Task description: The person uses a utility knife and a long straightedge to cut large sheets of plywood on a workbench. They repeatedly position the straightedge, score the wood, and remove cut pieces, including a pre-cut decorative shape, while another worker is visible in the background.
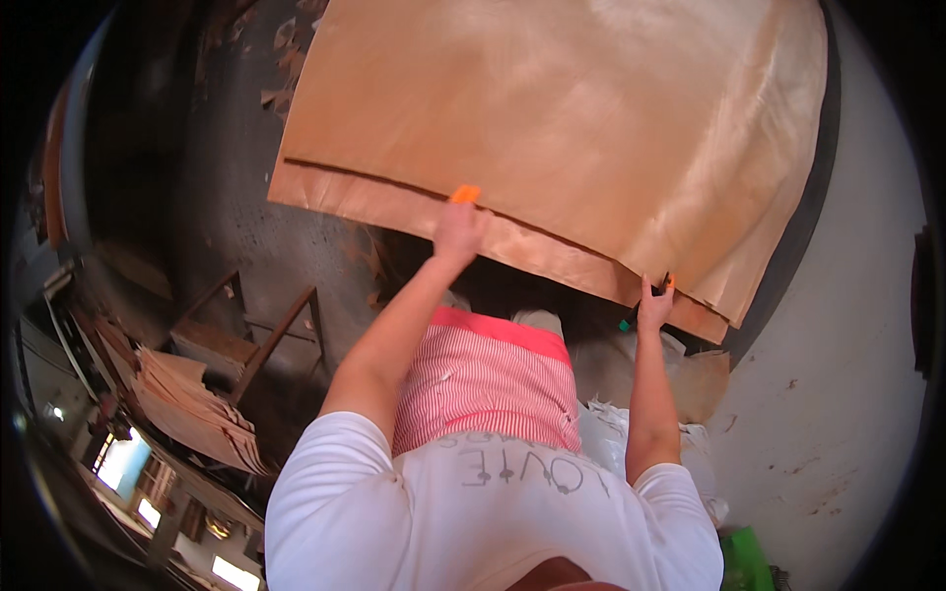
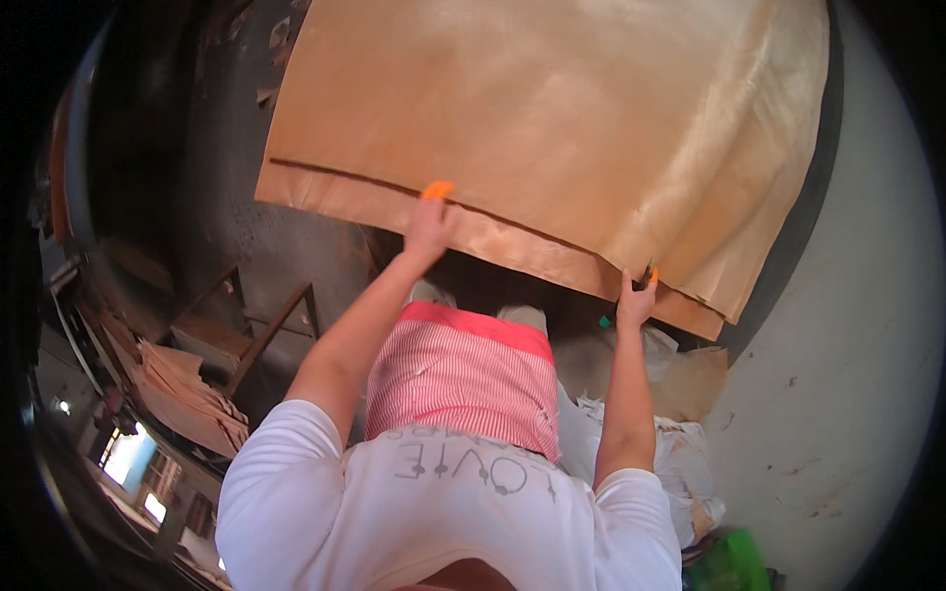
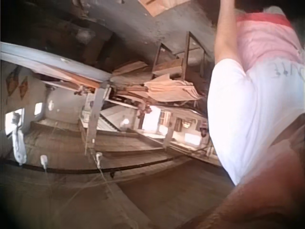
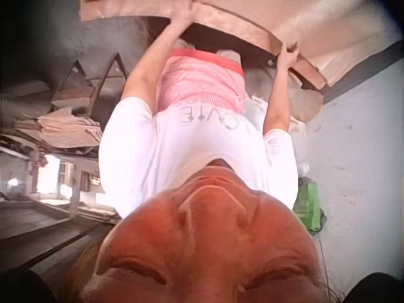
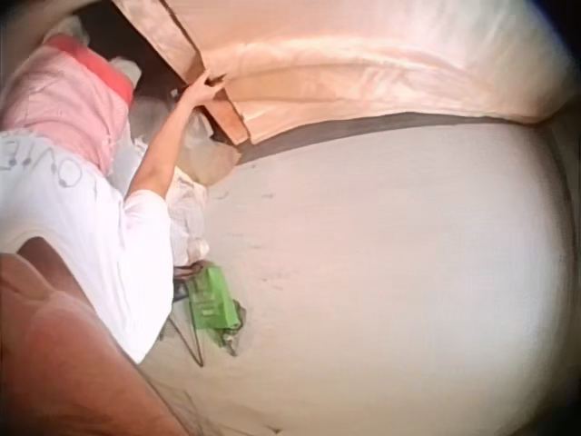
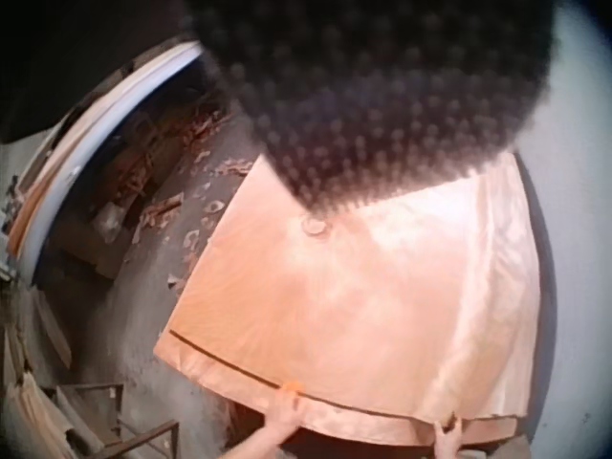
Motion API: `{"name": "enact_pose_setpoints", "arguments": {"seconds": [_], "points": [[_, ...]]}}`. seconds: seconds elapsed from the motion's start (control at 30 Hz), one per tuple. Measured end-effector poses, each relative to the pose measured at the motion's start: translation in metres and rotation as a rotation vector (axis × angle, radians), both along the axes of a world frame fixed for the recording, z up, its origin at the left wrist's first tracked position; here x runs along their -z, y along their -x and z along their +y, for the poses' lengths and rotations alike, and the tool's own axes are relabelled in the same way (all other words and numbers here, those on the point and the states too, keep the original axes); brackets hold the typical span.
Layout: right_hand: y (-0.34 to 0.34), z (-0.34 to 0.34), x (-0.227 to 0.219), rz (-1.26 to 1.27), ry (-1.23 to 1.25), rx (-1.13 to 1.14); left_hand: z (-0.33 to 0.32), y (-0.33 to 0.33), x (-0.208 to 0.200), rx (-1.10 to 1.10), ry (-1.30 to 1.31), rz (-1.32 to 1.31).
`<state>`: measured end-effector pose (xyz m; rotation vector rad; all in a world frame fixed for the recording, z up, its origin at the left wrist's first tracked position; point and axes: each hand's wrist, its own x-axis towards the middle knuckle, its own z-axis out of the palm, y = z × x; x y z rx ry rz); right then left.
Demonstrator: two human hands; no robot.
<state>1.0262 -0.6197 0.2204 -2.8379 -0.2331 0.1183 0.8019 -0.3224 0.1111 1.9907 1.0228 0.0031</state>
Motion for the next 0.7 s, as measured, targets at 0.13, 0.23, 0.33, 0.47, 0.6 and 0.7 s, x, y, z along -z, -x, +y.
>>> {"name": "enact_pose_setpoints", "arguments": {"seconds": [0.13,0.23,0.33,0.47,0.6,0.7], "points": [[0.040,-0.033,0.027,0.064,-0.349,0.088,-0.016,-0.025,-0.007,0.394,-0.261,0.068],[0.081,-0.063,0.043,0.050,-0.327,0.363,0.008,-0.025,0.015,0.599,-0.136,0.436],[0.114,-0.104,0.053,0.002,-0.155,0.509,0.034,-0.024,0.026,0.652,-0.103,0.590],[0.151,-0.137,0.028,-0.025,-0.032,0.583,0.061,-0.021,0.036,0.718,-0.093,0.706],[0.163,-0.207,0.008,-0.219,0.156,0.641,0.070,-0.018,0.058,0.724,-0.066,0.797],[0.167,-0.251,-0.040,-0.311,0.230,0.579,0.060,-0.010,0.059,0.728,-0.043,0.842]]}}
